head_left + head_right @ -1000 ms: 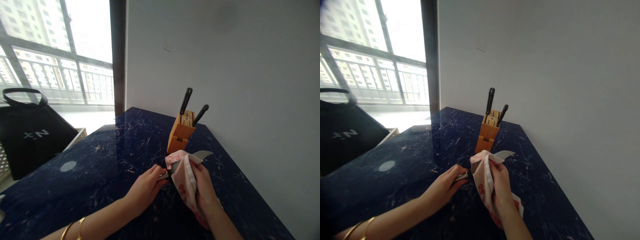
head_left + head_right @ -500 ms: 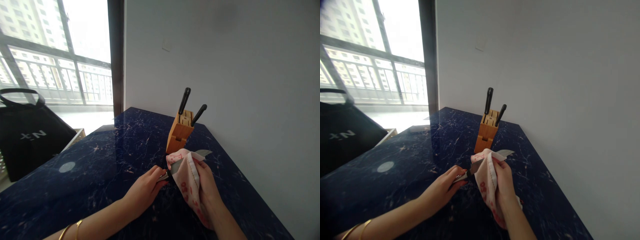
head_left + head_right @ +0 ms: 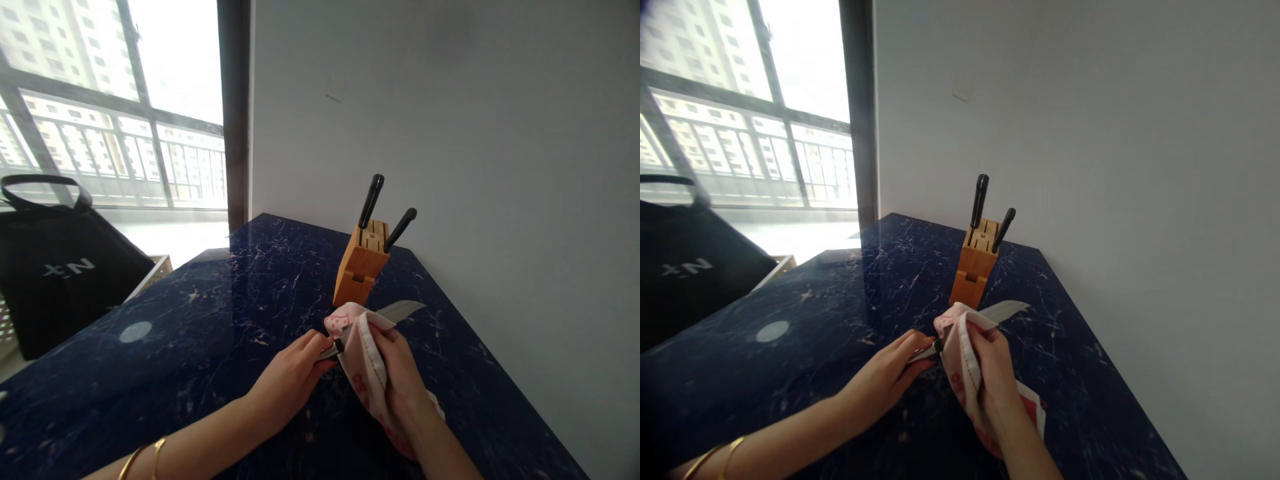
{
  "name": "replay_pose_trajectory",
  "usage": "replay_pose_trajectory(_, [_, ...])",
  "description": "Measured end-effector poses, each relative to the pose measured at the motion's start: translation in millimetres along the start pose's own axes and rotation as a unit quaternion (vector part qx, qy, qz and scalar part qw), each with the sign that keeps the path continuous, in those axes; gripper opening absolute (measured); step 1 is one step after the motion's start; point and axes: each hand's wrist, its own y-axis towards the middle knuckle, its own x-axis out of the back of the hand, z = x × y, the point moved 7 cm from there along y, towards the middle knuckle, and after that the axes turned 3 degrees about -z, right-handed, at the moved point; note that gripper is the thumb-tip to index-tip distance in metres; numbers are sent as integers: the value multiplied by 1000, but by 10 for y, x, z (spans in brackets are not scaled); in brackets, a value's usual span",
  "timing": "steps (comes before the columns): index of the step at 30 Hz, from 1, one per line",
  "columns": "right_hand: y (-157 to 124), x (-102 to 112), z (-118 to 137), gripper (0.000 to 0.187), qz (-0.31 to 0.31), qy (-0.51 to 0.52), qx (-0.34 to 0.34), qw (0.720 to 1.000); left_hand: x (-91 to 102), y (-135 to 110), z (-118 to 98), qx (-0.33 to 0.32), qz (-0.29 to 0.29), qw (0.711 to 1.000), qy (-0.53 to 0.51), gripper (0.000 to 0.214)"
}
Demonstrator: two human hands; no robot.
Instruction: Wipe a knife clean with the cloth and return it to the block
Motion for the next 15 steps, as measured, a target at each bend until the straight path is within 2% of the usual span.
replay_pose_trajectory(4, [66, 135, 5, 31, -36, 18, 5, 999, 4, -8, 5, 4, -3, 1000, 2, 12])
replay_pose_trajectory(6, [21, 58, -51, 28, -28, 21, -17, 999, 5, -11, 15, 4, -8, 1000, 4, 13])
replay_pose_trajectory(9, [-81, -155, -122, 22, 32, 17, -43, 998, 5, -10, 31, -1, -15, 1000, 12, 17])
replay_pose_trajectory(11, [-102, -204, -130, 20, 51, 20, -48, 997, 5, -8, 36, -4, -16, 1000, 13, 19])
replay_pose_trajectory(15, [18, 5, -68, 26, 10, 40, -25, 999, 2, -14, 36, 1, -13, 1000, 1, 16])
